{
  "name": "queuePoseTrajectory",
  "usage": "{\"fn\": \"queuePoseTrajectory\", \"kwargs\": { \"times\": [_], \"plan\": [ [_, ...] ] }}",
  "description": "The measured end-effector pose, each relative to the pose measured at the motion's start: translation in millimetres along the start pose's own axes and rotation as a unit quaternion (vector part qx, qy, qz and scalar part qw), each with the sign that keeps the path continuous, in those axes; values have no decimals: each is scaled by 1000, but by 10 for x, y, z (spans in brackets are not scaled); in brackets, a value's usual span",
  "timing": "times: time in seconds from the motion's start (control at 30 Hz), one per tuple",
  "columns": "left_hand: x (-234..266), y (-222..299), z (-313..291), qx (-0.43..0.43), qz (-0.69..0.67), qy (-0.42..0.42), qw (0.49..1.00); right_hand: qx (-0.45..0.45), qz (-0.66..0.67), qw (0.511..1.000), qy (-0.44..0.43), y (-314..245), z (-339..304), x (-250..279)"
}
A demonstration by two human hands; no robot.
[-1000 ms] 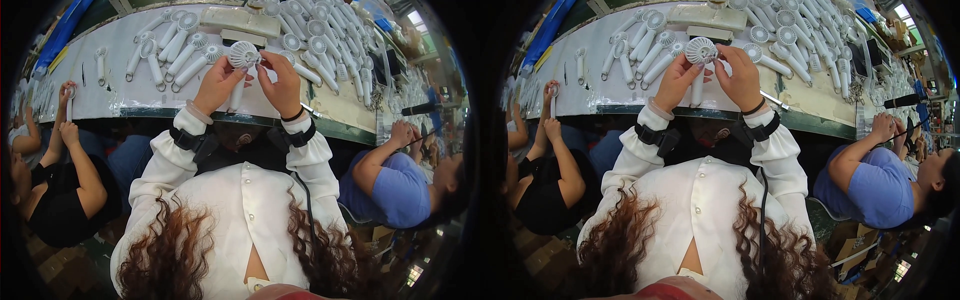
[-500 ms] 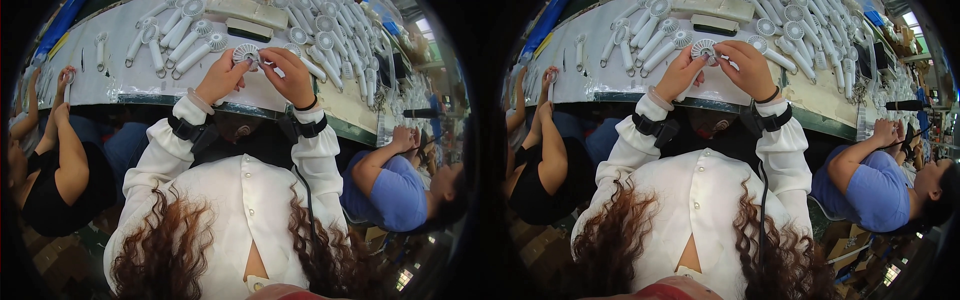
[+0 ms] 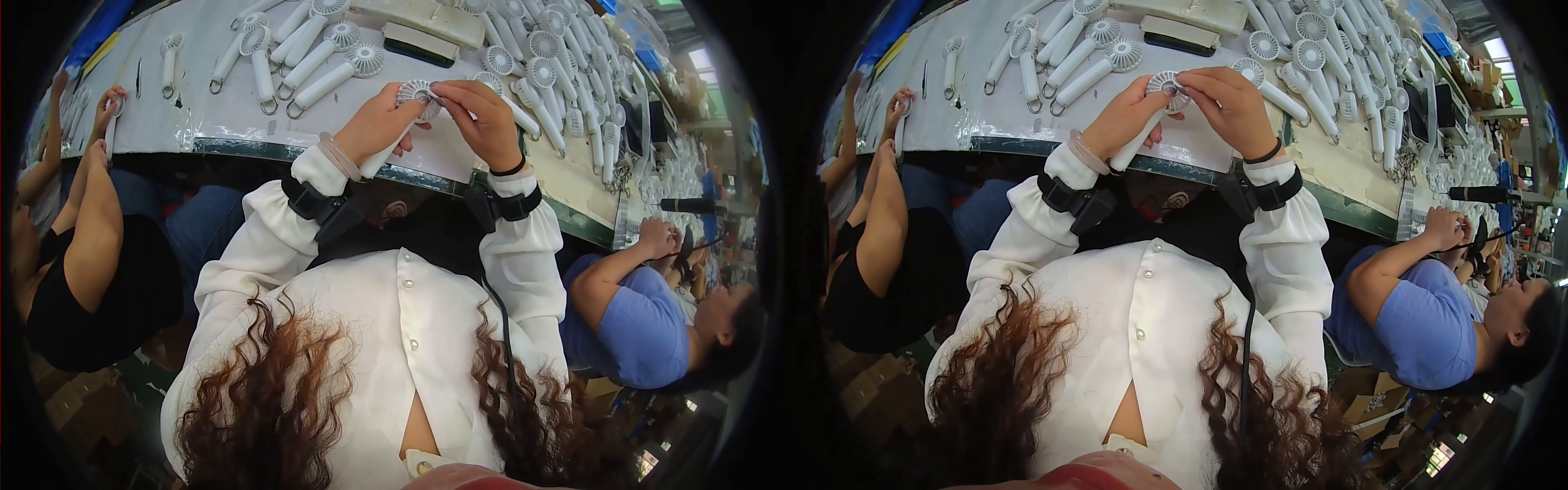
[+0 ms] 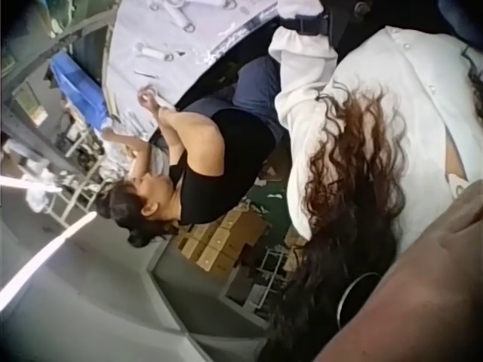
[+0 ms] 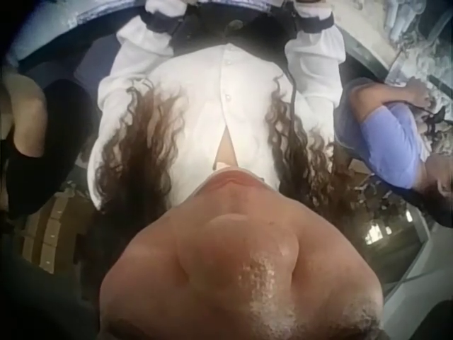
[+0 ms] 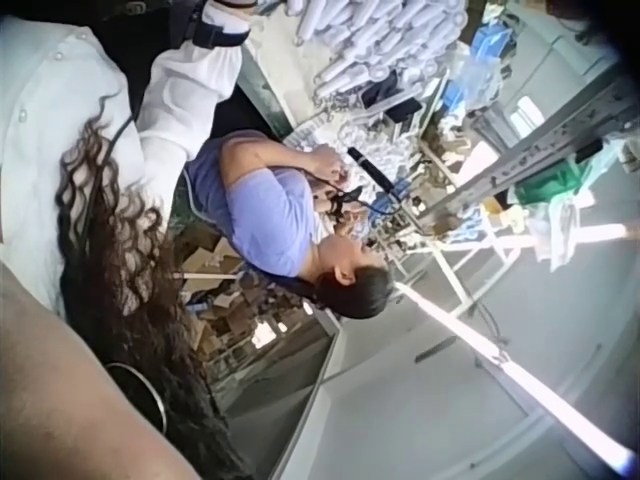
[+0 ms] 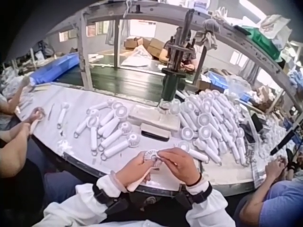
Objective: The person picks up a handheld fan, presses a small component into the fan head, and places it under a press. They then pick up another fan, use a blade to scrape the plastic edges, and set it down.
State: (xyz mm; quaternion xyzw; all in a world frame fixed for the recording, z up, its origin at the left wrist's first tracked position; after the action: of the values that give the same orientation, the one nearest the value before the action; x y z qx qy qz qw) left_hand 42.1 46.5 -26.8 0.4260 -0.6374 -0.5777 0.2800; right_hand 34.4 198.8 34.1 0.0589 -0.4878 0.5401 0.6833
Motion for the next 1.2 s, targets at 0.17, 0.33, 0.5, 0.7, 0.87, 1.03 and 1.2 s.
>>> {"fn": "queuePoseTrajectory", "kwargs": {
  "times": [0.17,0.33,0.5,0.7,0.87,1.03,1.2],
  "plan": [
    [-23,8,1,-18,10,-5,1000,-40,13,998,41,35,-61,-45],
    [4,-15,24,-24,33,13,999,-25,-26,996,85,-44,-93,-107],
    [-12,7,-2,-35,39,-1,999,-55,-57,990,121,-89,-106,-130],
    [-1,8,9,-43,61,-1,997,-19,-77,984,160,-121,-97,-144],
    [18,38,-1,-31,43,3,999,-11,-89,986,139,-149,-81,-95],
    [21,13,11,-4,-2,-1,1000,26,-127,987,93,-119,-88,-85],
    [21,55,-3,0,32,22,999,67,-188,978,56,-149,-46,-45]
  ]
}}
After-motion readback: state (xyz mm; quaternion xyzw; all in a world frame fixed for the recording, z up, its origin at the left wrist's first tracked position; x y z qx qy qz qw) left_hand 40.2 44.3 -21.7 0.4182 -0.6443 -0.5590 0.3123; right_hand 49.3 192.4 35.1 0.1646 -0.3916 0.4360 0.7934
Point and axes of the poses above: each hand's wrist, its own z-axis towards the middle knuckle, its own x-axis out of the back of the hand, y = z × x, the point moved 5 cm from there along z, towards the middle knuckle, and after that the axes turned 9 degrees about -y, right-handed, at the moved point
